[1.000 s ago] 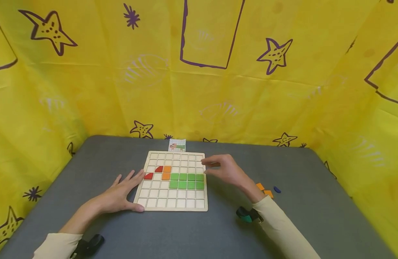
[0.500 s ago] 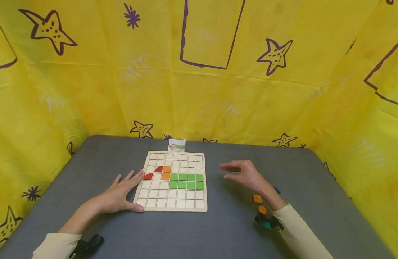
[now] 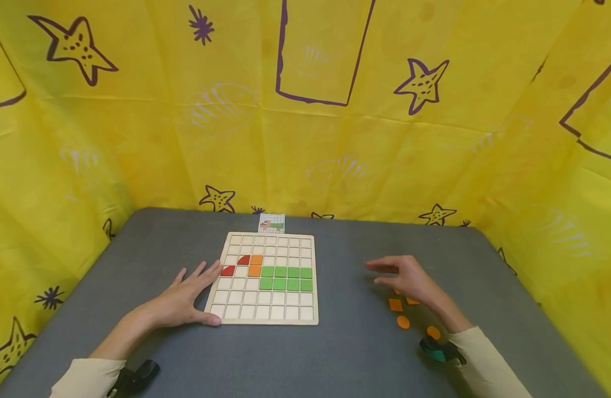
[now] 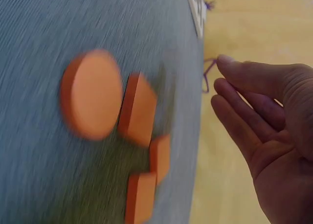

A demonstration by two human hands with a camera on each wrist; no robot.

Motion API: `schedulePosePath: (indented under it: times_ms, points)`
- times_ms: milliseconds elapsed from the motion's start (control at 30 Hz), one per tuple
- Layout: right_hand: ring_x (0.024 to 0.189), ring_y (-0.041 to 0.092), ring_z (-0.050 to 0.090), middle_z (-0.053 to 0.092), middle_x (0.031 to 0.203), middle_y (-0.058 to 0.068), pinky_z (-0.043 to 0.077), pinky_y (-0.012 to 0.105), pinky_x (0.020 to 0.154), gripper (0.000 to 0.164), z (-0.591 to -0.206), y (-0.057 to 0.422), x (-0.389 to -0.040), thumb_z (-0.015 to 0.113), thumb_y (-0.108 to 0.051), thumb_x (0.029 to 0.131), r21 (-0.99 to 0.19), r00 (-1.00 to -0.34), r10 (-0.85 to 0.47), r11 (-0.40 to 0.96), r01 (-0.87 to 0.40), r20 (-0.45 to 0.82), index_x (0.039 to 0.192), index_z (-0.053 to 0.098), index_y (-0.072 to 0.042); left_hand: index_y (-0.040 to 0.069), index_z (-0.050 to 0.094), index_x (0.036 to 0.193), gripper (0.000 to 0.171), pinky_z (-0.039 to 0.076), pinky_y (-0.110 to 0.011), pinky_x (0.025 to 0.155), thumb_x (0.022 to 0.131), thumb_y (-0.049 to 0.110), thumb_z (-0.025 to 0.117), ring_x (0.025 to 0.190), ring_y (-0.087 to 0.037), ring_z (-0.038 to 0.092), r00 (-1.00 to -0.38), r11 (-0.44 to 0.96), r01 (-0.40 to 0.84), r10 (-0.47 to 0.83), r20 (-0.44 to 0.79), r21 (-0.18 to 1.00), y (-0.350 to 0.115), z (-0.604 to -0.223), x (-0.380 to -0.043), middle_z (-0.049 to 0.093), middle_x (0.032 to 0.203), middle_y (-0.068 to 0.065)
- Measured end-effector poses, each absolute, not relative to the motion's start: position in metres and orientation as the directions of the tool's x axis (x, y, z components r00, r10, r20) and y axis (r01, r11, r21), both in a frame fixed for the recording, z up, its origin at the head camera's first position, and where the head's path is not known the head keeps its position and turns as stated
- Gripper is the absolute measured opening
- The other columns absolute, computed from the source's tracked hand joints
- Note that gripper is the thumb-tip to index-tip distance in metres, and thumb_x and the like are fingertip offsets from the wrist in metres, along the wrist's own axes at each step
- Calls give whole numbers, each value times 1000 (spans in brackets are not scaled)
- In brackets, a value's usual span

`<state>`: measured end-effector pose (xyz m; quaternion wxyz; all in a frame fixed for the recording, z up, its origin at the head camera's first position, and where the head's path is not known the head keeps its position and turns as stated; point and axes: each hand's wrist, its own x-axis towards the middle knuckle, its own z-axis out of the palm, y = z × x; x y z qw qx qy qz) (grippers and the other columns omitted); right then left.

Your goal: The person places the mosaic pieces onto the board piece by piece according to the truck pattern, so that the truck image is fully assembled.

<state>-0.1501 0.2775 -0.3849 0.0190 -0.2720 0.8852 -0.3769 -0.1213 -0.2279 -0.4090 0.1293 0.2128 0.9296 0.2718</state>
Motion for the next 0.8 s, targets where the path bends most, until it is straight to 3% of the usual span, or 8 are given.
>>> schedulePosePath:
  times_ms: [233,467,600,800]
  points:
    - [105,35,67,70,114,16,57,35,80,39,-390,307,-145,76,-2,83,-659,-868,-484,619,-427,107,121,67,3,5,22,156,119,-7,-69,109,68,61,79,146,-48,4,-876,763,316,463,-136,564,-227,-409,-121,17,161,-19]
    - [105,29,68,72,113,12,56,41,83,40,-392,323,-142,78,-8,82,-602,-882,-465,682,-415,81,119,69,0,5,23,156,120,-7,-69,109,67,61,80,146,-49,5,-878,765,319,461,-130,559,-228,-408,-122,17,161,-20]
    - [104,25,68,72,112,9,56,37,83,38,-395,327,-141,78,-6,81,-565,-884,-464,713,-416,66,118,71,-3,4,23,155,119,-6,-69,109,67,61,79,146,-49,5,-876,761,323,465,-126,563,-227,-408,-121,17,161,-20]
    - [100,26,70,71,112,13,57,27,75,35,-399,329,-140,76,-2,82,-604,-892,-450,700,-380,40,117,71,-3,4,23,155,119,-5,-69,109,67,62,79,146,-49,5,-877,762,326,464,-121,559,-227,-408,-121,17,161,-19]
